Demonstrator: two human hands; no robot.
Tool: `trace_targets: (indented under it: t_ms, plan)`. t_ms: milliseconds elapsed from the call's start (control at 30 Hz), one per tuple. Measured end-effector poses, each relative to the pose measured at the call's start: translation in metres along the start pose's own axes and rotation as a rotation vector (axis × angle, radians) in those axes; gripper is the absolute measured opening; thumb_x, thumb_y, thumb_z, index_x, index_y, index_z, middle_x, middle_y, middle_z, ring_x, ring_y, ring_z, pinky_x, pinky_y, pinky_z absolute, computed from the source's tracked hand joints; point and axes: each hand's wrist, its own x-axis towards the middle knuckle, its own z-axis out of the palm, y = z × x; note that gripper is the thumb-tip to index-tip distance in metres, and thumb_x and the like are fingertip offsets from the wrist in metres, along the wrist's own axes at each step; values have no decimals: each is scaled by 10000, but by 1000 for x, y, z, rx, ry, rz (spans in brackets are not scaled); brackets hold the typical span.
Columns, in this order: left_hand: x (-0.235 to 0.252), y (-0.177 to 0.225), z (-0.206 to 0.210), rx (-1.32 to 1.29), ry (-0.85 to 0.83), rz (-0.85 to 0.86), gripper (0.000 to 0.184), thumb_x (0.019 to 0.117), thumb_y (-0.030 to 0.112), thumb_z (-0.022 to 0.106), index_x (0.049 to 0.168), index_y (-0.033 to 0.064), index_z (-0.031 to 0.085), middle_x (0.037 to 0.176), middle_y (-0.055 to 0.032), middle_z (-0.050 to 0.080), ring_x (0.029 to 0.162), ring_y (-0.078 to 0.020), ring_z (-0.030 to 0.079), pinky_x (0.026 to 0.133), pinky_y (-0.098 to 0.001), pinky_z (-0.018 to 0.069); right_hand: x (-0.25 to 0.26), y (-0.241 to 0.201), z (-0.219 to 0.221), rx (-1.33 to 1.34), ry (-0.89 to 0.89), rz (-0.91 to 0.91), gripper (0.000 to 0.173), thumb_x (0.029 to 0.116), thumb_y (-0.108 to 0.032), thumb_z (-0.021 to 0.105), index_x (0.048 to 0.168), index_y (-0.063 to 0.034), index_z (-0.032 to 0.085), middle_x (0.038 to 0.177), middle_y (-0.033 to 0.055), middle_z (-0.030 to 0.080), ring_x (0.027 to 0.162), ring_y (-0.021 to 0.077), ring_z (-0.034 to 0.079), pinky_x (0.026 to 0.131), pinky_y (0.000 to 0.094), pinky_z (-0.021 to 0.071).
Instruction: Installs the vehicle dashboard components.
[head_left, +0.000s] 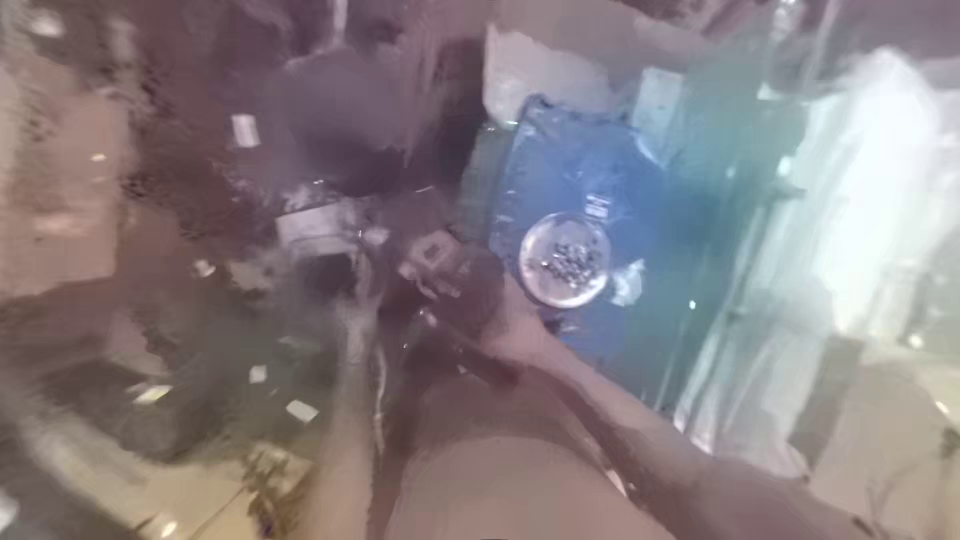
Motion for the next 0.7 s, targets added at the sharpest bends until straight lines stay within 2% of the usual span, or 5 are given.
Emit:
trace_targets:
  t_ms: [133,267,400,600,700]
  plan:
    - [-30,10,0,100,193,394,491,1053,430,493,1332,54,639,1255,-248,669,1202,-414,629,1049,-624,449,-102,65,-73,-154,131,37,831,829,-555,788,1390,17,566,1320,153,655,1259,166,604,1111,350,480]
    - [-92,63,-4,50,89,814,324,1053,334,550,1248,141,724,1127,-93,755,1009,-224,732,914,-477,582,-169,120,-122,-324,367,374,662,784,-459,831,1283,-66,641,1158,63,716,1090,132,675,983,379,558]
    - [-139,125,52,0,-208,1125,236,1021,269,620,1188,158,745,1116,-17,748,1019,-129,711,923,-377,588,-204,153,-134,-300,562,547,505,806,-332,831,1215,-78,677,1085,78,738,1012,175,708,930,444,582]
    - [-139,209,171,448,-501,1022,262,1039,255,537,1176,178,746,1122,-101,733,1078,-302,695,931,-574,558,-244,182,-99,-51,804,745,804,801,-424,859,1404,-13,521,1217,120,690,1093,169,678,980,411,561]
    - [-116,224,216,485,-526,919,276,1001,209,590,1228,136,729,1184,-169,720,1125,-380,679,963,-628,530,-250,201,-81,141,837,694,722,785,-360,886,1339,-31,561,1080,55,725,900,105,717,815,324,629]
